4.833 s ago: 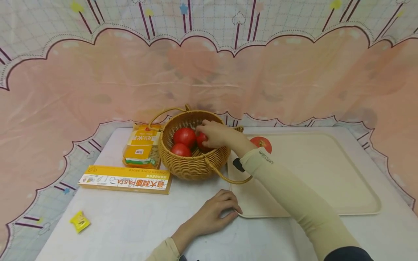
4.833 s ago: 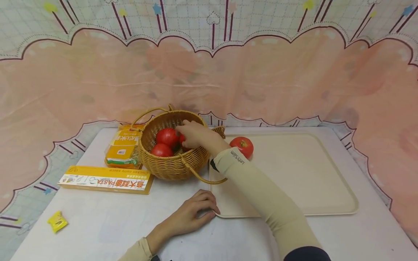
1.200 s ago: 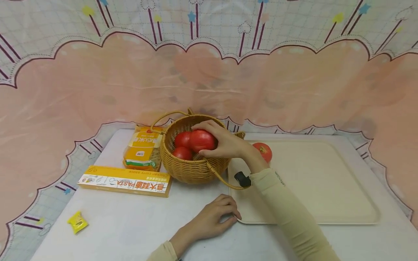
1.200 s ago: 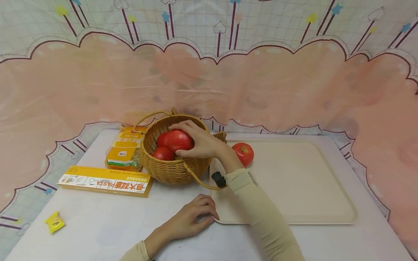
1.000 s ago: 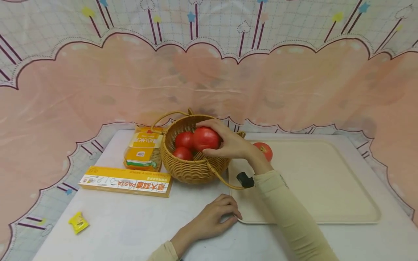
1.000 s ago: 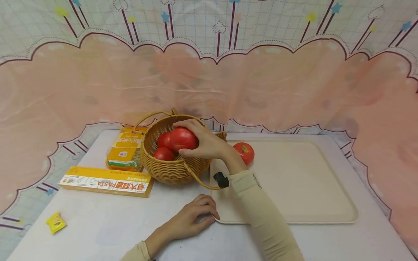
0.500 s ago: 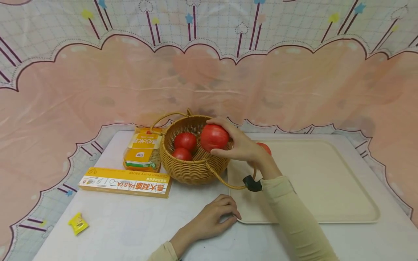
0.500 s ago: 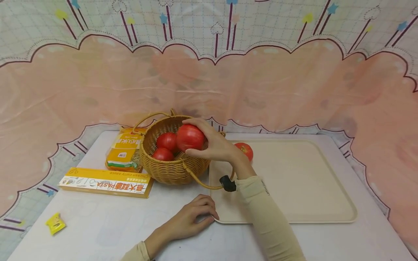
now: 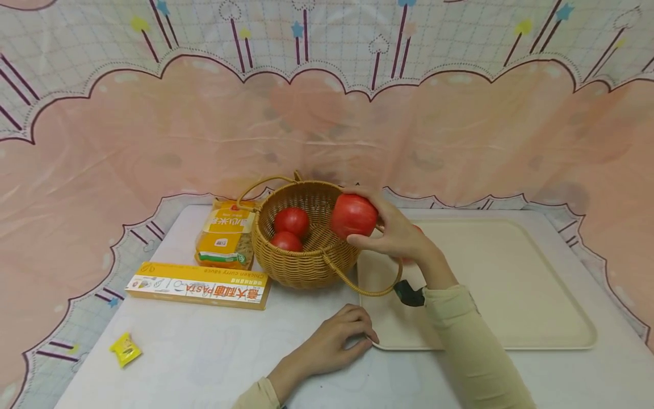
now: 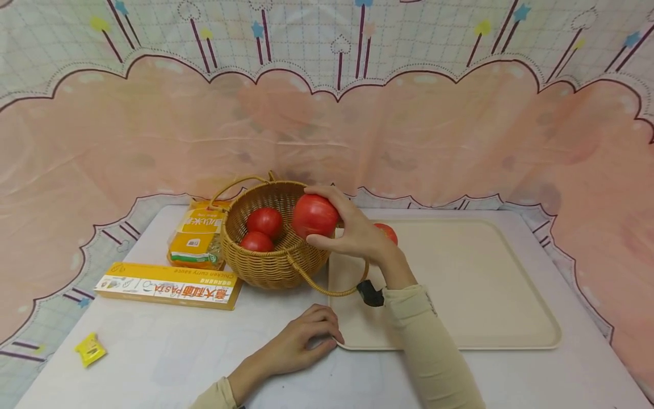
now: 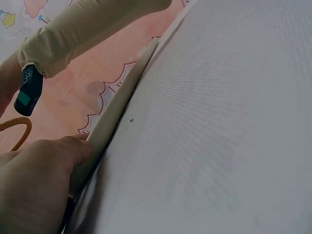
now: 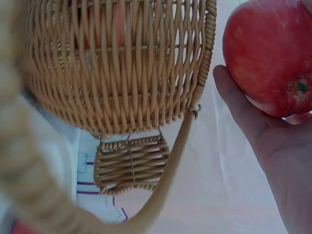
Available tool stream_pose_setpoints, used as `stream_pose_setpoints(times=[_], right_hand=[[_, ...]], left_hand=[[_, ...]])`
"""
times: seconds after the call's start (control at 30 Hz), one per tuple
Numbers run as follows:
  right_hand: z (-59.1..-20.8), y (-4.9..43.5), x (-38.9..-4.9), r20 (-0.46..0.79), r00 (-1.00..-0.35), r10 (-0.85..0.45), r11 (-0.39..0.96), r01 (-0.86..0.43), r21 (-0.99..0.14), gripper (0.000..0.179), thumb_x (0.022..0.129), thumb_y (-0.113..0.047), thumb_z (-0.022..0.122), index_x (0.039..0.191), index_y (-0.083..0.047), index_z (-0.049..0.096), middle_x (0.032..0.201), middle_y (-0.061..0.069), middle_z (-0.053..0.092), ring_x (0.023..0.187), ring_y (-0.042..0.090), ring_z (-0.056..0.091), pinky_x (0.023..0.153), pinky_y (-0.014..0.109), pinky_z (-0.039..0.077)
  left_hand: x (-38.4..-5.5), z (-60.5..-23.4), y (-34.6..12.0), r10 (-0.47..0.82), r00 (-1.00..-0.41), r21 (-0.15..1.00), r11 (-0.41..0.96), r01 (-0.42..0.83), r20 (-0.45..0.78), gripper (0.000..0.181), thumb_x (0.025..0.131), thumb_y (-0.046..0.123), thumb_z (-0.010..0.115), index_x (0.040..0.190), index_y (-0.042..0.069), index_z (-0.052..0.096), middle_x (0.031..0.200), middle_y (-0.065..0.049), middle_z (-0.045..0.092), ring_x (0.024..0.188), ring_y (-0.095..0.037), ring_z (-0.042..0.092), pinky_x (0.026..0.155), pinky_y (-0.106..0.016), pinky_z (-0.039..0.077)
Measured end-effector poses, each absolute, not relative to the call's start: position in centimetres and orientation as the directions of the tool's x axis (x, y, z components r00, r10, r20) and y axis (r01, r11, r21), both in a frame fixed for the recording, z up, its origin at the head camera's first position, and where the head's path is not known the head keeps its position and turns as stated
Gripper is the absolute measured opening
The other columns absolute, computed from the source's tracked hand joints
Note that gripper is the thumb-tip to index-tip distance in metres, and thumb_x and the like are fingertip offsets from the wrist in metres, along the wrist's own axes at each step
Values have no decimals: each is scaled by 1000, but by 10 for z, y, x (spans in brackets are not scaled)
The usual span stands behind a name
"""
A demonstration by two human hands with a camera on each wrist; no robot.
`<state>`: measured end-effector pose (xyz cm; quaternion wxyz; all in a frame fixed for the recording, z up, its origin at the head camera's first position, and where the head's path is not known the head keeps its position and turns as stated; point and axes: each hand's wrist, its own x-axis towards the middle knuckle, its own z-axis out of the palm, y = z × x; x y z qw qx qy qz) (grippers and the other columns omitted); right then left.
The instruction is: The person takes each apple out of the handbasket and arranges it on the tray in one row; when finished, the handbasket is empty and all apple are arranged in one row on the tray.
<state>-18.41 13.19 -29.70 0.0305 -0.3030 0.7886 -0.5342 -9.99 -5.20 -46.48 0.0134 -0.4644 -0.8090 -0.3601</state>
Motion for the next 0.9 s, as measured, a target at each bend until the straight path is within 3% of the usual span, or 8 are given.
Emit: stream_pose_setpoints(times=[0.27, 0.6, 0.9], right_hand=[[-303, 144, -177, 303, -835, -459, 310, -470, -827, 71, 78, -10, 74, 138, -21, 37, 131, 3, 45, 108, 25, 54, 83, 40, 52], [-319, 159, -169, 342, -839, -424, 266, -476, -838, 76, 76, -1, 73, 140, -13, 35, 136, 7, 43, 117, 27, 50, 94, 45, 48], [-334, 176, -165, 356, -849, -390, 275, -477, -835, 75, 75, 2, 72, 140, -10, 35, 137, 6, 44, 117, 22, 51, 93, 34, 49]], left_hand=[[-101, -466, -53, 744, -564, 559, 313, 768, 358, 11, 95, 24, 56, 99, 29, 66, 105, 16, 54, 115, -2, 45, 97, -23, 44], [-101, -467, -52, 744, -564, 569, 304, 764, 360, 11, 94, 23, 57, 99, 29, 66, 105, 16, 54, 116, -2, 44, 97, -22, 44], [-101, -465, -51, 740, -566, 565, 308, 766, 363, 12, 94, 22, 57, 99, 29, 65, 104, 16, 54, 115, -3, 45, 96, -23, 44]])
